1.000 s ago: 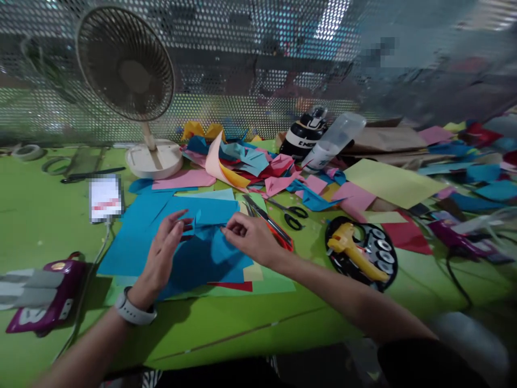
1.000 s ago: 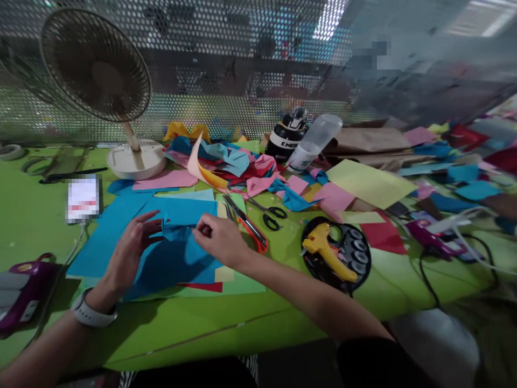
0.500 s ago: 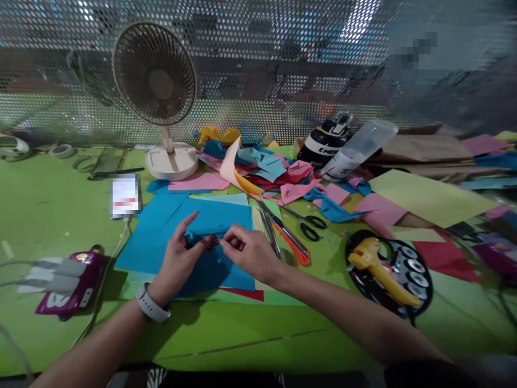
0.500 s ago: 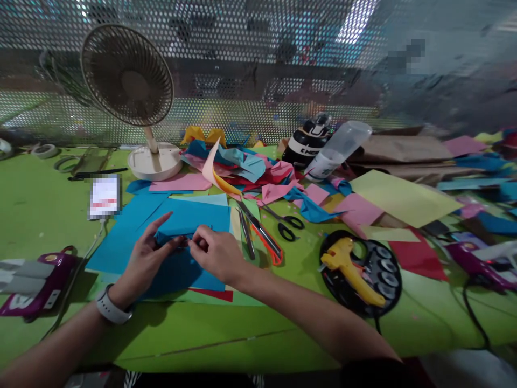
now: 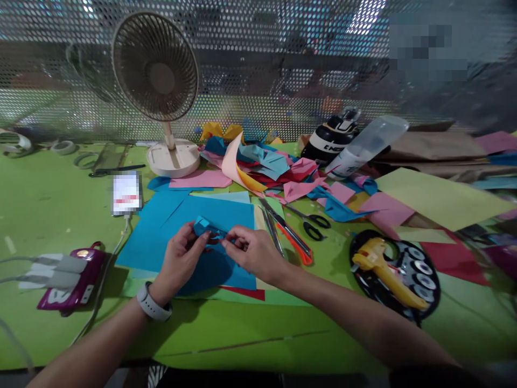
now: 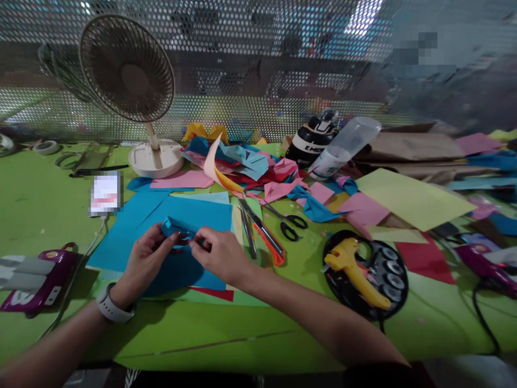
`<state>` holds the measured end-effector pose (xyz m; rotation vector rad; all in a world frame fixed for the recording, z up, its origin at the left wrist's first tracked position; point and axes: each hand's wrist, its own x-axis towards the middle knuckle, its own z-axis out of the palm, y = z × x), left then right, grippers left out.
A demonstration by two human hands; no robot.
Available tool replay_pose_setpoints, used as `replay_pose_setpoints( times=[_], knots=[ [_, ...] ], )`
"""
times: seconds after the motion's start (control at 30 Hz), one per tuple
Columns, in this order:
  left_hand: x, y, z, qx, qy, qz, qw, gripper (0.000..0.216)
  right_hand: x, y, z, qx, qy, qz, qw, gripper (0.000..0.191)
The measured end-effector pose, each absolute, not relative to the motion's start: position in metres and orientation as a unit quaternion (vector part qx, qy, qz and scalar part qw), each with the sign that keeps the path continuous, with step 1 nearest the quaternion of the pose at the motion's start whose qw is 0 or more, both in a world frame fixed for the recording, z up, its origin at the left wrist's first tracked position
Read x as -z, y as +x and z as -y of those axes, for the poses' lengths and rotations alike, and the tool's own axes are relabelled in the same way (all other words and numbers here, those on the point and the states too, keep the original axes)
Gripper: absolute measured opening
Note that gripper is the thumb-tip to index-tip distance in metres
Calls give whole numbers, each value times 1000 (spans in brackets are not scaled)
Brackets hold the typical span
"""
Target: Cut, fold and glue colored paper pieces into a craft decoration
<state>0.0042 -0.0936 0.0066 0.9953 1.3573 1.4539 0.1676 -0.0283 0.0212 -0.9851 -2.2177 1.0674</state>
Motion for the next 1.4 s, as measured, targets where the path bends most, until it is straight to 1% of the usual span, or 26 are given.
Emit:
replay_pose_setpoints(
  times=[0.07,0.13,0.17,0.23,0.27,0.3,0.33,0.4,0.43,0.5,0.57,0.7,0.77,0.83,0.93,1.1,1.27,1.4],
  knots=[
    [-6,2,93,-582,402,-546,449,31,-38,176,31,-410,-341,807,251,23],
    [-7,1,94,-577,408,-540,457,40,-57,187,28,-458,-335,776,275,30],
    [-7,1,94,-576,416,-534,458,46,-64,192,23,-481,-337,761,274,32],
    [-7,2,95,-569,441,-523,456,53,-70,198,12,-464,-347,752,314,32],
    [-8,3,96,-566,452,-518,455,55,-68,198,5,-444,-351,761,316,31],
    [-8,4,97,-563,458,-516,454,57,-63,197,0,-437,-349,773,298,31],
    [-8,5,98,-560,462,-517,454,59,-56,194,-4,-454,-340,782,259,32],
    [-8,8,99,-558,462,-517,456,62,-41,186,-8,-513,-326,773,179,36],
    [-8,8,100,-556,464,-516,458,62,-34,181,-7,-542,-322,760,157,38],
    [-7,9,101,-548,477,-519,451,57,-25,174,-4,-591,-322,726,140,42],
    [-5,8,102,-542,511,-528,408,55,-22,171,-1,-634,-330,685,142,46],
    [5,2,104,-536,626,-512,241,58,-23,172,-2,-689,-343,621,147,51],
    [9,0,104,-505,677,-500,187,48,-23,173,-3,-697,-343,614,139,50],
    [10,-2,104,-469,706,-505,163,35,-22,174,-4,-701,-335,616,128,48],
    [8,-3,103,-451,717,-514,135,26,-22,175,-3,-703,-318,625,119,49],
    [5,-2,104,-446,716,-519,137,21,-22,174,-1,-698,-307,636,121,51],
    [2,0,105,-457,686,-535,185,17,-19,174,-1,-689,-303,645,131,48],
    [0,2,105,-467,656,-549,224,17,-19,174,1,-684,-308,648,134,49]
  ],
)
